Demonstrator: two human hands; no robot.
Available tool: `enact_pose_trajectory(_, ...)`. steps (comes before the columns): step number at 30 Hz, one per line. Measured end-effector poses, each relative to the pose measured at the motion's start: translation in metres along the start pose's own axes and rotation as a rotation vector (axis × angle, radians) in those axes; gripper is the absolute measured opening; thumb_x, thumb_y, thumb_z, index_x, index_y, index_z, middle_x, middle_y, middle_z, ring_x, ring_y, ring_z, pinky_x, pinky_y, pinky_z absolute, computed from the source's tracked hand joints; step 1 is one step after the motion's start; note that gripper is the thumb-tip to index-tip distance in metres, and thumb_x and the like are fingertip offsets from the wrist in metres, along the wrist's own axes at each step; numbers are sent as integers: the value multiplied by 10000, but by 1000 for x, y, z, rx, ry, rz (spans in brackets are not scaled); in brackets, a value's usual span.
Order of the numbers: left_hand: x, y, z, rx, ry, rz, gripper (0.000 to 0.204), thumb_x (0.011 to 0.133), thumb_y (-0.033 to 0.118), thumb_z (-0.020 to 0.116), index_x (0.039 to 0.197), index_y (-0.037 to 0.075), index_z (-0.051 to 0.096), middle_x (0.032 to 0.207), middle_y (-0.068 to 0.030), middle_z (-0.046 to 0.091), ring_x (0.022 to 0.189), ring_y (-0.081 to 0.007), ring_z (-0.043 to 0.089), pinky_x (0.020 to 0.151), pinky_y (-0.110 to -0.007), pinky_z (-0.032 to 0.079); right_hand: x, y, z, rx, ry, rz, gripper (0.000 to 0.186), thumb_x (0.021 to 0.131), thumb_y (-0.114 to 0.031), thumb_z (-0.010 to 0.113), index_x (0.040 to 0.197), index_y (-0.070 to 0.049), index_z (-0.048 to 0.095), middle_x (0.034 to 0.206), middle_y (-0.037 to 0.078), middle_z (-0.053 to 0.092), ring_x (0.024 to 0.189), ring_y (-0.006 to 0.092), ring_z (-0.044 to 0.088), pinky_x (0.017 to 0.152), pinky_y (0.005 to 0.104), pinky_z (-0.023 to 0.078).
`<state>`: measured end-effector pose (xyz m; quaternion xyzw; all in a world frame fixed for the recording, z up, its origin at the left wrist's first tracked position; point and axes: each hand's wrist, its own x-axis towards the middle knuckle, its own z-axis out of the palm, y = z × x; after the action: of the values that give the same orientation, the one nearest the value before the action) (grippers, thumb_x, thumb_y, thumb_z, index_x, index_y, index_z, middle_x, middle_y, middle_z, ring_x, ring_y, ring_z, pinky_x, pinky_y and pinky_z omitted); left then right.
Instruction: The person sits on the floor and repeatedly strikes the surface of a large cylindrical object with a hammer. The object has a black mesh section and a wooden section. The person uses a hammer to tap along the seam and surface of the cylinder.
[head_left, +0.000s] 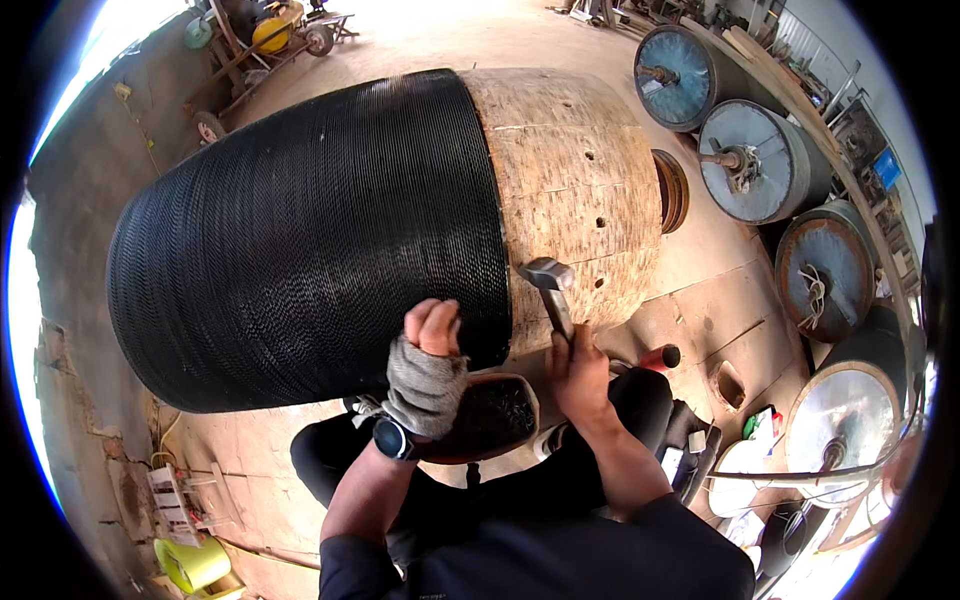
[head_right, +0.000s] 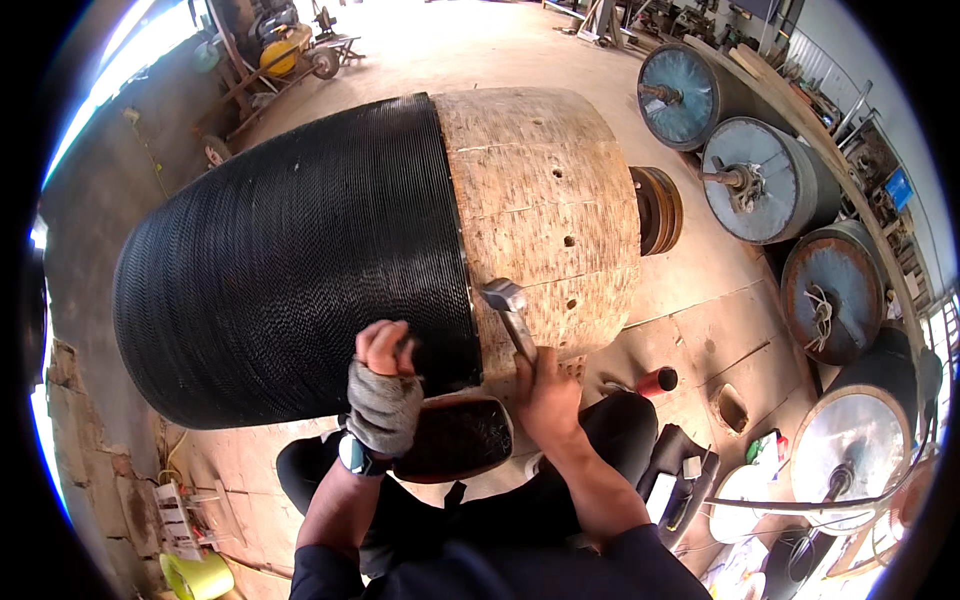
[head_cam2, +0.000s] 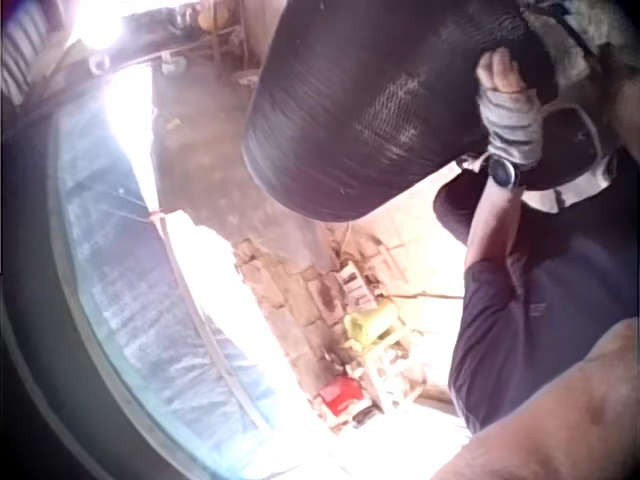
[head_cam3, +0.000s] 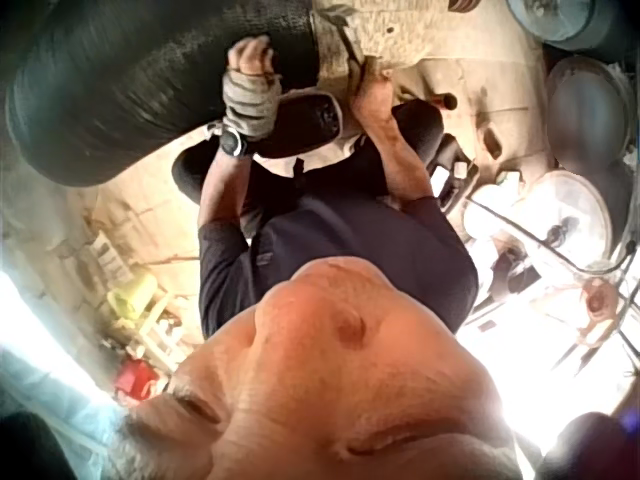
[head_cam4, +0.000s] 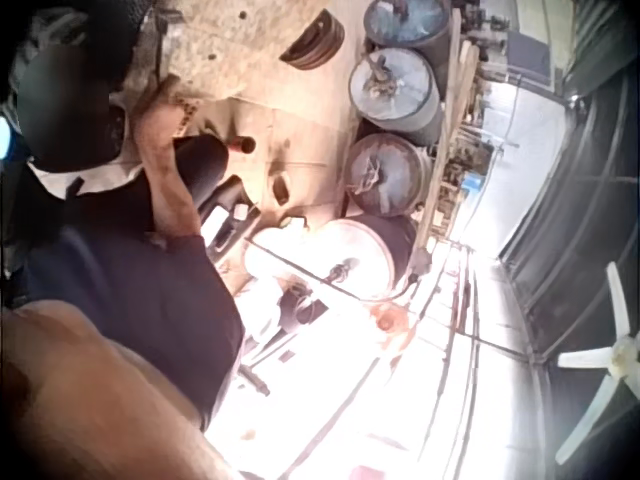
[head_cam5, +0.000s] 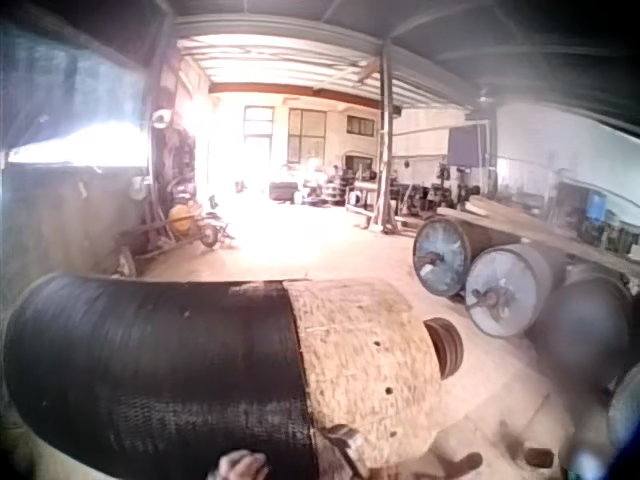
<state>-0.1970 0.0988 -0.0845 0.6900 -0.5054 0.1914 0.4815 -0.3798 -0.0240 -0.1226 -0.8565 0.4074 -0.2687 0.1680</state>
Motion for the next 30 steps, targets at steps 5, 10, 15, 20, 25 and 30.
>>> enact_pose_trajectory(5, 36, -48, 4, 158, 235, 227, 563, 759, -127, 643, 1275, 54, 512, 1095, -130, 611, 925, -308, 641, 772, -399, 542, -15, 6, -10, 258, 340, -261, 245, 960, -152, 577, 1107, 42, 550, 740, 249, 622, 631, 417, 648, 545, 472, 497)
enact_pose_trajectory(10, 54, -70, 2, 267, 190, 286, 473, 771, -56, 641, 1213, 77, 541, 1122, -102, 604, 962, -301, 638, 803, -427, 535, 4, 1, -1, -46, 100, -127, 213, 931, -170, 632, 990, -3, 514, 693, 214, 597, 613, 422, 628, 553, 498, 507)
enact_pose_trajectory(15, 57, -70, 6, 375, 185, 254, 429, 769, -19, 674, 1163, 126, 582, 1115, -83, 576, 958, -284, 630, 798, -423, 542, -9, -5, -9, 167, 245, -219, 227, 944, -136, 599, 1030, 59, 522, 678, 276, 582, 589, 467, 597, 502, 496, 470)
enact_pose_trajectory(20, 53, -78, 5, 464, 188, 221, 420, 771, 42, 696, 1173, 129, 609, 1109, -80, 541, 981, -297, 601, 802, -442, 530, -1, -20, -13, 127, 191, -199, 204, 943, -121, 598, 1008, 51, 510, 609, 230, 559, 563, 442, 608, 482, 453, 481)
enact_pose_trajectory(25, 62, -73, 8, 473, 216, 224, 393, 790, 25, 729, 1153, 138, 630, 1070, -78, 551, 942, -287, 607, 779, -422, 538, 3, -20, -9, 14, 118, -109, 206, 937, -156, 623, 1022, 11, 539, 682, 196, 618, 573, 388, 628, 517, 451, 494)
enact_pose_trajectory(30, 58, -79, 6, 494, 174, 211, 426, 777, 59, 711, 1189, 133, 631, 1115, -86, 529, 994, -306, 587, 807, -445, 528, -5, -13, -17, 228, 213, -197, 260, 936, -86, 590, 1129, 76, 526, 820, 248, 652, 734, 413, 672, 629, 462, 526)
